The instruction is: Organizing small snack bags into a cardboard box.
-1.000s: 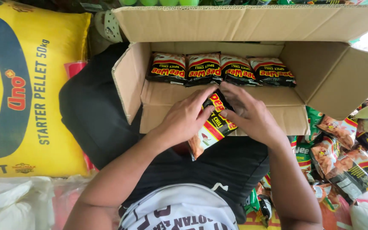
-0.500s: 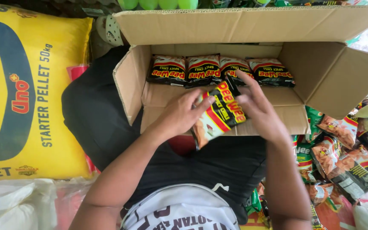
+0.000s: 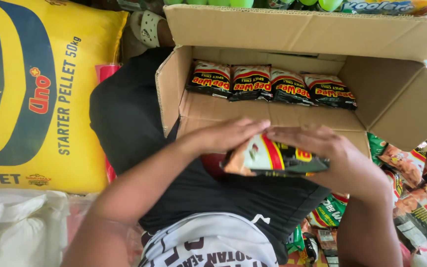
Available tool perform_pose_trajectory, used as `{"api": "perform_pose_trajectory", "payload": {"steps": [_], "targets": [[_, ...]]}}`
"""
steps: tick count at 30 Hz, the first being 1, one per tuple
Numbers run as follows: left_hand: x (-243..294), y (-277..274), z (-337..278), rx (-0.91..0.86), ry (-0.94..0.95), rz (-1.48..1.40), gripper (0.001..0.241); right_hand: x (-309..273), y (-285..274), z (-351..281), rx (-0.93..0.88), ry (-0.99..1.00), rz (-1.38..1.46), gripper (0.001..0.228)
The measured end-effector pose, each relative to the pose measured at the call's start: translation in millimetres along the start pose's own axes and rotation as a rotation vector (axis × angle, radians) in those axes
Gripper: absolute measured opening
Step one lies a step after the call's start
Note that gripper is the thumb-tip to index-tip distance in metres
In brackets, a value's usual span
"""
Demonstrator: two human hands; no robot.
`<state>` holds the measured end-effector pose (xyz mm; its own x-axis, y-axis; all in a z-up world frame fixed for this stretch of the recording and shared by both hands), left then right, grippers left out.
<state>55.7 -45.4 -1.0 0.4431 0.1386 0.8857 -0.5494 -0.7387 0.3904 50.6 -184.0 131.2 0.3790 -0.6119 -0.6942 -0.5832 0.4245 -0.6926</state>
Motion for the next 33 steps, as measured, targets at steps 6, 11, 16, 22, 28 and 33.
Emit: {"api": "perform_pose_trajectory", "payload": {"steps": [6,11,16,22,28,33], "targets": [[145.3,-43.3,-33.9,0.684,0.740,1.168,0.030,3.5,-18.8,35.1,0.192,-0.065,0.084,0.065],[185.0,-63.0,-26.9,0.619,0.816,1.711,0.062,10.3,-20.1,76.7,0.382,0.103,-0.156,0.060],[146.1,-114.1,20.6,0.455,0.495,1.758,0.083,33.1,16.9,138.5,0.392,0.069,-0.472,0.058],[119.5,-144.4,40.9,0.291,0.140,1.451,0.066,76.2,89.1,220.7,0.193,0.200,-0.716,0.062],[142.6,-158.1,17.2,0.297,0.196,1.287,0.066,47.8,122.1,248.3,-0.032,0.023,-0.712,0.086],[137.6,-155.5,22.3,0.187,0.363,1.240,0.074,65.9,126.0,244.1,-0.184,0.198,-0.438,0.071]]}}
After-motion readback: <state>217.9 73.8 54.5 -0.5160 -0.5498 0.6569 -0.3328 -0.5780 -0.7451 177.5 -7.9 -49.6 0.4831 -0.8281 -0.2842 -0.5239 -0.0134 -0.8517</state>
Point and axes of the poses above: each hand's wrist, its own z-axis towards the middle knuckle, its own y-axis out of the palm, x = y × z, the point moved 7 cm from there along z, towards the middle knuckle, and after that the axes turned 7 degrees about x, right-handed, at the moved point
